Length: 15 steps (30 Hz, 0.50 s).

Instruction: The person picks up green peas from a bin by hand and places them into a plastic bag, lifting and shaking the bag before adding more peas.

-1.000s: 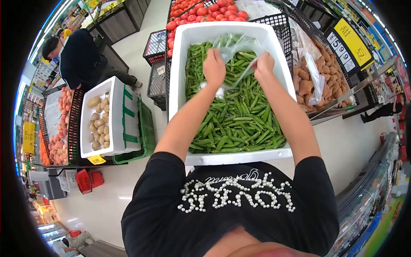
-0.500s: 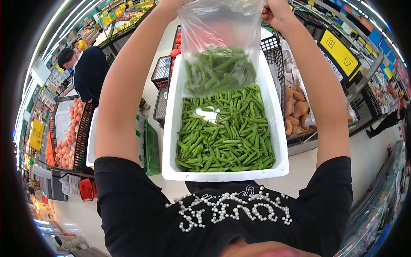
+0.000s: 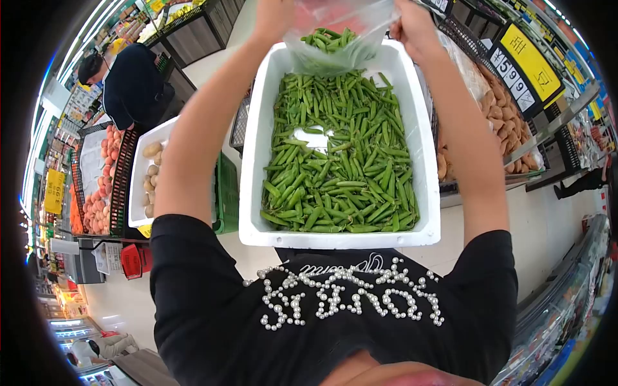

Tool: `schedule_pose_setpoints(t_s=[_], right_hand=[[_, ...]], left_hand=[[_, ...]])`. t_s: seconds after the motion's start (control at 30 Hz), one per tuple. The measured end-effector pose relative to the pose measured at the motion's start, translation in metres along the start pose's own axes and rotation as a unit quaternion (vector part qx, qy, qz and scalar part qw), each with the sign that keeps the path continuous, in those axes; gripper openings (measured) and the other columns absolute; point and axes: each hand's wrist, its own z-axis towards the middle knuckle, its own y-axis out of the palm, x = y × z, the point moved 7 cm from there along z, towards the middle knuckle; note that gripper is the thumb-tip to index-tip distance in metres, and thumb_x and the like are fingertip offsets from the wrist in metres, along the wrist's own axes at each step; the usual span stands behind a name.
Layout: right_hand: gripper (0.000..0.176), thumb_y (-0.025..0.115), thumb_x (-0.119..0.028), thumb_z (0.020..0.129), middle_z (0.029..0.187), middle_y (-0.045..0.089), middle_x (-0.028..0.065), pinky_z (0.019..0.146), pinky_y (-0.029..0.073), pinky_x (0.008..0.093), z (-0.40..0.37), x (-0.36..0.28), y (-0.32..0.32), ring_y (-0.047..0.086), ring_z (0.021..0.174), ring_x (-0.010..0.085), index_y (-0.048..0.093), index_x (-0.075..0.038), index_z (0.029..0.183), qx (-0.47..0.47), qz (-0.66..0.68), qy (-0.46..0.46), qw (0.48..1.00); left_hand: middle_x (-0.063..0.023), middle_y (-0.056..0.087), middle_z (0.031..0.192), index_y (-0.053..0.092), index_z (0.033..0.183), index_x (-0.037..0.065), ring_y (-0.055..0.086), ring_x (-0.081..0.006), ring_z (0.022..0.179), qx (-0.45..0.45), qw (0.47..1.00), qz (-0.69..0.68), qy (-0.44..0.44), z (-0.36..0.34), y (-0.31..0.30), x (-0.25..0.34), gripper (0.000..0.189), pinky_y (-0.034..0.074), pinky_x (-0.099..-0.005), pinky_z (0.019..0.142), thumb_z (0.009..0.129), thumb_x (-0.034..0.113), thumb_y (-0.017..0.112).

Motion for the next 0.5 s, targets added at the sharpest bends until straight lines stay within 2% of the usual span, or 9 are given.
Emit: schedule_pose_setpoints(t_s=[0.03,0.1,0.13,0.23,0.27,0.37,0.43,0.47,0.5], right_hand=[[0.029,0.056,-0.03,0.096,0.057,0.047,0.0009,0.043,0.034,0.0273,-0.002,0.022,-0.006,0.045,0.046,0.0114,0.055,-0.003,0.084,-0.021,-0.005,-0.018,1.0],[0.034,0.053,-0.033,0.098,0.058,0.046,0.0014,0.043,0.032,0.0276,-0.028,0.055,-0.014,0.044,0.046,0.0118,0.055,-0.003,0.083,0.023,-0.028,-0.002,0.999],[0.035,0.052,-0.033,0.099,0.057,0.045,0.001,0.043,0.032,0.0277,-0.037,0.069,-0.017,0.043,0.045,0.0118,0.055,-0.003,0.081,0.026,-0.034,0.003,0.999],[0.037,0.05,-0.032,0.1,0.056,0.041,-0.0001,0.043,0.032,0.0276,-0.058,0.079,-0.026,0.04,0.044,0.0111,0.053,-0.005,0.074,0.044,-0.03,0.013,0.999],[0.038,0.049,-0.031,0.1,0.055,0.041,-0.0006,0.043,0.031,0.0275,-0.062,0.081,-0.028,0.04,0.044,0.0109,0.052,-0.006,0.072,0.05,-0.023,0.016,0.998],[0.04,0.049,-0.031,0.1,0.055,0.041,-0.001,0.043,0.031,0.0267,-0.071,0.094,-0.036,0.039,0.044,0.01,0.048,-0.009,0.067,0.053,-0.001,-0.005,0.999],[0.043,0.048,-0.031,0.101,0.054,0.04,-0.0016,0.042,0.031,0.0253,-0.08,0.096,-0.031,0.039,0.043,0.0096,0.046,-0.01,0.064,0.054,0.008,-0.024,0.998],[0.043,0.048,-0.031,0.101,0.054,0.04,-0.0016,0.042,0.031,0.0251,-0.082,0.098,-0.03,0.039,0.043,0.0096,0.045,-0.01,0.064,0.051,0.006,-0.04,0.998],[0.044,0.047,-0.031,0.102,0.054,0.04,-0.0016,0.042,0.032,0.0248,-0.083,0.101,-0.03,0.039,0.043,0.0096,0.045,-0.01,0.063,0.048,0.003,-0.054,0.997]], left_hand=[[-0.0186,0.062,0.081,0.057,0.097,0.001,0.061,-0.0336,0.077,-0.006,0.997,-0.043,-0.059,-0.021,0.007,-0.004,0.024,0.048,-0.0405,0.07,0.099,0.024,0.051],[-0.0219,0.06,0.076,0.056,0.091,0.0,0.06,-0.0371,0.073,-0.016,0.977,-0.123,-0.175,-0.064,0.018,0.003,0.026,0.046,-0.0419,0.068,0.097,0.024,0.051],[-0.0172,0.058,0.071,0.057,0.093,0.001,0.056,-0.0273,0.064,-0.017,0.968,-0.117,-0.22,-0.076,0.021,0.0,0.022,0.045,-0.0355,0.064,0.096,0.022,0.054],[-0.0142,0.057,0.069,0.058,0.096,0.001,0.051,-0.0234,0.06,-0.015,0.958,-0.152,-0.241,-0.088,0.025,0.01,0.022,0.043,-0.0324,0.061,0.097,0.022,0.053],[-0.0118,0.059,0.073,0.059,0.096,0.002,0.053,-0.0234,0.065,-0.018,0.956,-0.17,-0.237,-0.089,0.024,0.018,0.019,0.043,-0.0323,0.061,0.095,0.02,0.058],[-0.0083,0.06,0.08,0.062,0.095,0.004,0.055,-0.0232,0.07,0.03,0.988,-0.12,-0.094,-0.087,-0.012,0.079,0.011,0.045,-0.0337,0.062,0.09,0.014,0.064],[-0.0051,0.059,0.081,0.063,0.093,0.008,0.056,-0.0226,0.073,0.03,0.991,-0.023,0.13,-0.111,-0.045,0.142,0.014,0.046,-0.0362,0.063,0.08,0.007,0.067],[-0.0037,0.057,0.077,0.063,0.091,0.009,0.056,-0.0213,0.072,-0.018,0.973,-0.111,0.204,-0.14,-0.04,0.158,0.019,0.045,-0.037,0.062,0.073,0.008,0.068],[-0.0037,0.056,0.075,0.063,0.091,0.009,0.056,-0.0207,0.072,-0.212,0.946,-0.161,0.183,-0.171,-0.023,0.173,0.022,0.044,-0.0372,0.06,0.07,0.013,0.07]])
